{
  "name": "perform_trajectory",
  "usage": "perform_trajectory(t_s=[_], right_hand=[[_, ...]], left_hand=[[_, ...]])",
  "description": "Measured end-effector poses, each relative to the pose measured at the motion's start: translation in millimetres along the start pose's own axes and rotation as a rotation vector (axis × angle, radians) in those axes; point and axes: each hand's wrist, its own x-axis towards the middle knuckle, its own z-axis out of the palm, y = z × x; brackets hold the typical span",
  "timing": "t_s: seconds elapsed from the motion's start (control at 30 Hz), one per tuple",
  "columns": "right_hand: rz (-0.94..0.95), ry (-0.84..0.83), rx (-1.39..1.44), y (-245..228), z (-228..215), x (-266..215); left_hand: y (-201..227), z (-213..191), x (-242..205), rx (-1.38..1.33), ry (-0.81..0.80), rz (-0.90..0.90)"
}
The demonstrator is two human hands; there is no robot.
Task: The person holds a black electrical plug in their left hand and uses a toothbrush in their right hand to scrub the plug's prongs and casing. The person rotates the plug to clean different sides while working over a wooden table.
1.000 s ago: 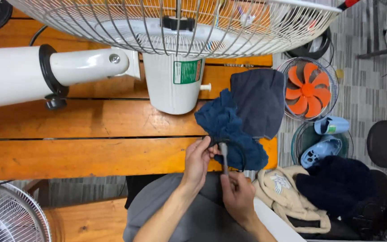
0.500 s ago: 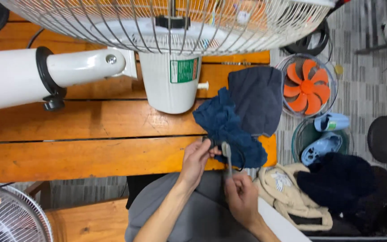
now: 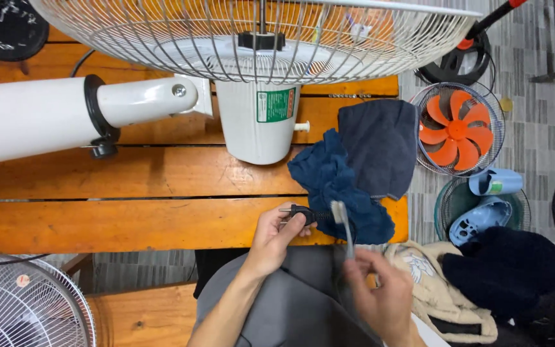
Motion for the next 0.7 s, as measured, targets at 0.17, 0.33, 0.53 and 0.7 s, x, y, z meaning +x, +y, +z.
perform_trajectory(t_s=[0.17,0.33,0.53,0.7], right_hand=[[-0.076,-0.020,0.021,-12.6,6.5,-12.3],[-0.089,-0.096,0.068,-27.7,-2.9,-11.4],[-0.037,-0.095,0.081,-30.4,6.5,13.8],[-0.012,-0.127,-0.012,-16.8,5.4,0.1]], left_hand=[[-6.0,2.8,1.5,0.014,0.033,0.057],[2.9,4.1,0.8,0.053,0.031,0.066],[3.1,5.6,0.1,0.152,0.065,0.088],[-0.5,8.2,-1.5,0.088,0.022,0.102]])
